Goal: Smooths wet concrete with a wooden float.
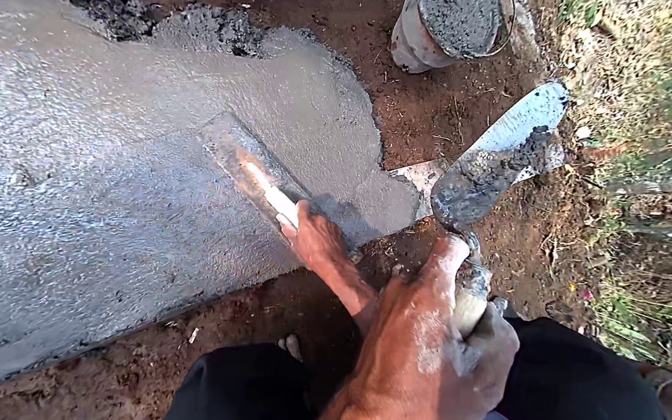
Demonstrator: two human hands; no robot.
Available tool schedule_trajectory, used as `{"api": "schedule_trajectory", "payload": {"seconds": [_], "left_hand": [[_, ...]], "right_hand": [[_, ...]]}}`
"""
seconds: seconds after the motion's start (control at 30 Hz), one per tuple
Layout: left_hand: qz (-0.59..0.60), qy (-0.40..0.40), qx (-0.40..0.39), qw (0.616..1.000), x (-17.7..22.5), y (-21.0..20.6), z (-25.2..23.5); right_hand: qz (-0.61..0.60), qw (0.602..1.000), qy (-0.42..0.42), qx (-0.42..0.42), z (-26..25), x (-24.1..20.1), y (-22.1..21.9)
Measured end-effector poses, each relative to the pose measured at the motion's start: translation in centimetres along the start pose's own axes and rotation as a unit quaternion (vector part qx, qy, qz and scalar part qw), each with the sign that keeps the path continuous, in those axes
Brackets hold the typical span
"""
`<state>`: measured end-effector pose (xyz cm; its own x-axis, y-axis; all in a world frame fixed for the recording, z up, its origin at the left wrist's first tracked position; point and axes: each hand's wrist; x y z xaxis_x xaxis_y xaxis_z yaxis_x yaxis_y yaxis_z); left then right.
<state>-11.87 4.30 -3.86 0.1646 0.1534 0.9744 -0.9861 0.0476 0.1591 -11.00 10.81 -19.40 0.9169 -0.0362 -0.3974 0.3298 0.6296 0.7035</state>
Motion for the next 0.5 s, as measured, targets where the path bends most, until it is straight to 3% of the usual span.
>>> {"api": "schedule_trajectory", "payload": {"seconds": [0.2,0.3,0.4,0.47,0.5], "left_hand": [[-0.005,0.002,-0.005,1.000,-0.3,-0.7,-1.1],[0.000,0.012,-0.007,1.000,-0.6,-1.0,-1.6],[0.023,0.019,-0.009,1.000,-0.9,-1.4,-2.2],[0.023,0.024,-0.023,0.999,-1.0,-1.5,-2.5],[0.020,0.025,-0.028,0.999,-0.9,-1.7,-2.7]], "right_hand": [[0.033,0.992,-0.046,0.111,-3.0,6.6,2.0],[0.027,0.981,-0.173,0.088,-1.5,9.1,4.0],[-0.145,0.954,-0.258,0.053,6.4,14.9,5.4],[-0.234,0.921,-0.291,0.106,8.9,14.2,6.0],[-0.265,0.904,-0.307,0.134,9.5,11.8,7.3]]}}
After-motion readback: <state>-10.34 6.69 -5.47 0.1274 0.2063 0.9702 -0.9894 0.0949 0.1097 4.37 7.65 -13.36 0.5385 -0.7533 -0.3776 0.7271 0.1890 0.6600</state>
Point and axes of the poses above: each hand's wrist, its own z-axis away from the middle knuckle, its own y-axis out of the back of the hand, x = y × z, and after that the axes turned 14 degrees about -z, right-handed
